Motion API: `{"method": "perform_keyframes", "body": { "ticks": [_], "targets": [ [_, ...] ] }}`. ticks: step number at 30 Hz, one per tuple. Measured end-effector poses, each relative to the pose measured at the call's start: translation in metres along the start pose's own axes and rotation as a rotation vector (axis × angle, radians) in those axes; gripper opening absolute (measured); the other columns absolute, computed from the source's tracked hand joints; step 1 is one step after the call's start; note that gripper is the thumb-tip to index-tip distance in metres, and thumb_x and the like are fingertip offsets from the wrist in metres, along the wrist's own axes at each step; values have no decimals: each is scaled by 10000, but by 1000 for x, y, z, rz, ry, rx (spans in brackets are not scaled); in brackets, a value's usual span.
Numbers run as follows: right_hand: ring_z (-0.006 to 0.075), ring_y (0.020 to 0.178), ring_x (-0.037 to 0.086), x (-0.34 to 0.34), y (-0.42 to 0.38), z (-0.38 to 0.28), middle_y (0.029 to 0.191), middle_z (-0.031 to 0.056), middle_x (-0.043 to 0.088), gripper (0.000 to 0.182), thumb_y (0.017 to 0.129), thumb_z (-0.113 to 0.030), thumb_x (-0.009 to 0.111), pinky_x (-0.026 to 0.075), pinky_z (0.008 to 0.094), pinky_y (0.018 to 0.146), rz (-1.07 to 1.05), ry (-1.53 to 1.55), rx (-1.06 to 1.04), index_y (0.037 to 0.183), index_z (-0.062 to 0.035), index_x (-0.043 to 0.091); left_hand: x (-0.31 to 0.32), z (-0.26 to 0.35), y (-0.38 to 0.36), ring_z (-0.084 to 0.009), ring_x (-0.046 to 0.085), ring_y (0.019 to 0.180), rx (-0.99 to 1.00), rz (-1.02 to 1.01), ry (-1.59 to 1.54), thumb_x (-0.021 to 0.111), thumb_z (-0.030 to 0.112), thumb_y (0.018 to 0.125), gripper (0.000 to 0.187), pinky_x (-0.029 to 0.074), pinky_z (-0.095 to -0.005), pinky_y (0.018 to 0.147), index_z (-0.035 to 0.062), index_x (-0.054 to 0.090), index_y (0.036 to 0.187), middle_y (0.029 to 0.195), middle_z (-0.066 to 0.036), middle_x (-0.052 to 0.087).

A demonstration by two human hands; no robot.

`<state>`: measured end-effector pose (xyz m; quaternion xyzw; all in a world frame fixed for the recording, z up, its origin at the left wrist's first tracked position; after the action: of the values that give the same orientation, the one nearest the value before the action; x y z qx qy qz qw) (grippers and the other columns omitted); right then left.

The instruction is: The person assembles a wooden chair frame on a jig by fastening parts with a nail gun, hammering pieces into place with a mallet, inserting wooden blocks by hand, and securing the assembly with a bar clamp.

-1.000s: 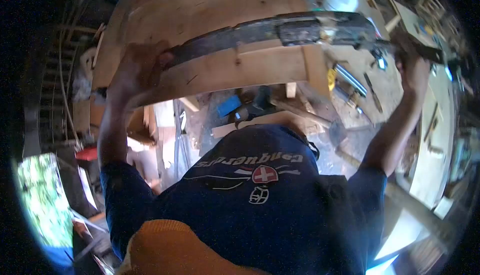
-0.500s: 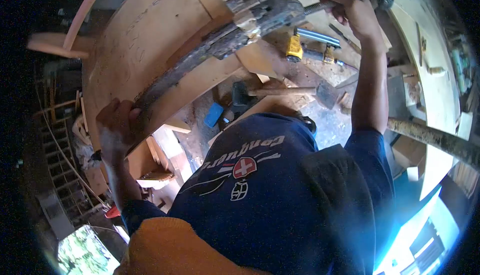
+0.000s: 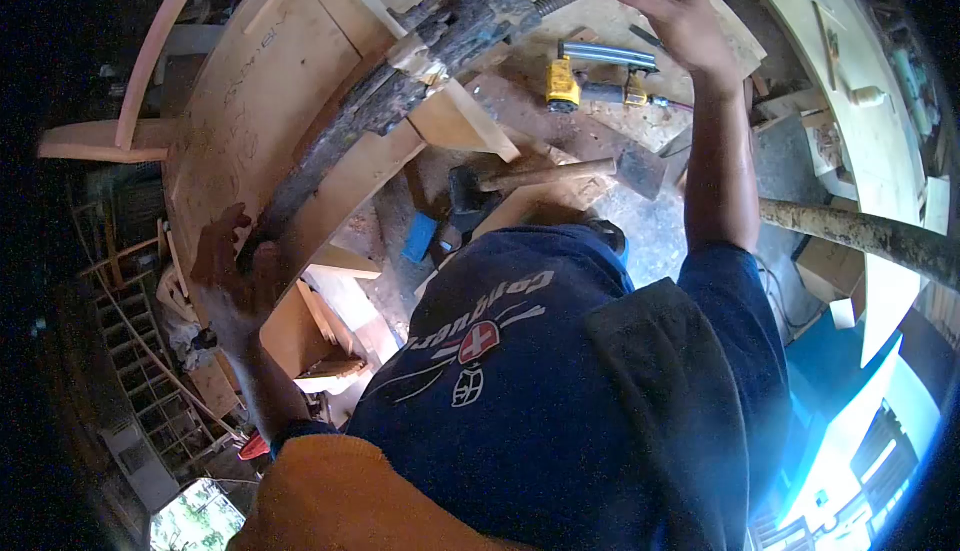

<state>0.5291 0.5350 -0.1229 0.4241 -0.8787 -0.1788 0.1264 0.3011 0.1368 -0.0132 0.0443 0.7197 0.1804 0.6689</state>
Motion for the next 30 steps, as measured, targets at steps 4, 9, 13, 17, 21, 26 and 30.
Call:
{"method": "perform_keyframes", "body": {
  "ticks": [4,9,13,17,21,26,30],
  "targets": [
    [238,1150,621,-4,-2,1,1225,146,661,380,1008,-241,602,469,378,1016,-17,129,-25,1300,1,587,-3,16,24,-408,630,965,20,-21,-58,656,316,906,455,511,-462,819,-14,589,1211,1078,-213,639],
    [192,1079,638,3,2,-21,1144,88,709,366,1013,-297,600,482,354,975,71,-257,146,1213,3,668,3,50,81,-395,607,1097,105,-43,-282,679,261,886,482,475,-445,948,-10,570,1270,1193,-204,629],
    [186,989,655,2,16,-15,1125,113,693,454,937,-167,718,522,324,919,-12,-111,43,1319,31,571,27,83,136,-353,614,1136,198,-170,-362,668,245,910,480,464,-412,977,-11,556,1299,1212,-203,640],
    [193,1101,609,-3,1,-34,1241,113,625,606,866,-157,791,506,345,978,-58,-33,-138,1375,13,509,54,104,171,-309,653,1068,185,-273,-488,630,251,956,440,474,-378,947,-16,549,1296,1121,-202,674],
    [189,1162,577,-31,-27,2,1282,101,604,627,861,-130,781,476,335,1013,-17,260,-225,1411,-31,498,77,118,187,-206,654,962,72,-460,-565,630,248,968,418,487,-327,885,-8,552,1290,1014,-163,682],
    [163,892,673,-97,-94,151,1005,101,709,391,974,-297,632,547,307,804,323,-246,203,1230,-1,612,92,123,191,-107,600,896,-12,-545,-619,662,186,949,414,486,-280,832,-15,550,1293,977,-77,673],
    [203,967,687,-95,-131,241,1054,134,735,282,924,-218,684,540,350,862,141,-558,423,1134,-31,707,91,123,194,-119,609,941,-53,-591,-641,672,173,930,456,485,-286,868,-31,528,1312,1026,-82,680]
  ]
}}
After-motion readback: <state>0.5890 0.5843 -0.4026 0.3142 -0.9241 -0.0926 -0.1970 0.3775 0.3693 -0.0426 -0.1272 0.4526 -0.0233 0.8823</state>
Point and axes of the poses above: each hand's wrist, its own y-axis towards the middle knuckle, its own x-axis out of the palm, z = x × y, the point moved 6 cm from there along y, towards the middle knuckle
